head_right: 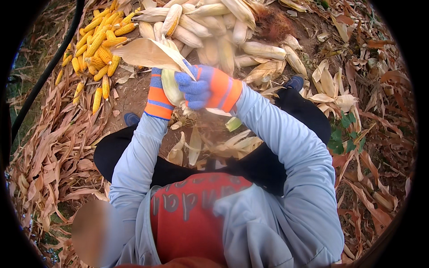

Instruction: The person sits on the ground and shucks corn cobs by hand, peeling back the husks to reveal the kernels. The shucked corn is placed in a pile to the left, while the husks are discarded to the right.

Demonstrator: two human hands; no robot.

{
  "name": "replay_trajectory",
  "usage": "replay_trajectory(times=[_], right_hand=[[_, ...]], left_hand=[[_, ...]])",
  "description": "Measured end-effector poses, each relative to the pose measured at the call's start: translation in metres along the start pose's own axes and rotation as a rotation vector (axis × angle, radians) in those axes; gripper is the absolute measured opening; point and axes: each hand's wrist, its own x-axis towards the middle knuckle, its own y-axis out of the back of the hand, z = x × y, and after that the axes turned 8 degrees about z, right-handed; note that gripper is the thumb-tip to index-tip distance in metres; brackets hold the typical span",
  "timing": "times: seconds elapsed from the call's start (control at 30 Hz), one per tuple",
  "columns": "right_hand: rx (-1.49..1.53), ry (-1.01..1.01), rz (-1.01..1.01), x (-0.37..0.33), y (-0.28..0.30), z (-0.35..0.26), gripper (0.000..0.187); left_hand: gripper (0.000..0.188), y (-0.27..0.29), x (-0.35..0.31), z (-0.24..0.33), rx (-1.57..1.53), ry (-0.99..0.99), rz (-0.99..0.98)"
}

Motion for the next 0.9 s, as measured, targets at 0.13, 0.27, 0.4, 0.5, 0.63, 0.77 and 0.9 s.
replay_trajectory(times=[0.13,0.27,0.4,0.5,0.63,0.77,0.9], right_hand=[[0.114,-0.160,-0.016,-0.007,-0.005,0.004,0.009],[-1.332,0.396,0.212,-0.015,-0.029,0.009,0.017],[-0.288,0.324,0.335,-0.035,0.014,-0.035,0.039],[-0.380,0.476,0.905,-0.042,0.015,-0.057,0.034],[-2.168,-0.239,1.043,-0.057,0.031,-0.040,0.052],[-2.124,0.002,0.889,-0.051,0.036,-0.026,0.047],[-1.479,0.238,0.997,-0.028,0.019,-0.030,0.033]], left_hand=[[0.045,-0.004,-0.009,0.008,0.643,0.027,-0.088],[0.051,-0.003,-0.015,0.011,0.244,0.115,0.192],[0.065,-0.031,-0.021,0.010,0.173,0.085,0.323],[0.072,-0.030,-0.028,0.018,0.133,-0.012,0.363],[0.078,-0.032,-0.033,0.018,0.180,-0.063,0.399],[0.079,-0.028,-0.032,0.016,0.110,-0.027,0.304],[0.071,-0.024,-0.029,0.010,0.128,0.008,0.295]])
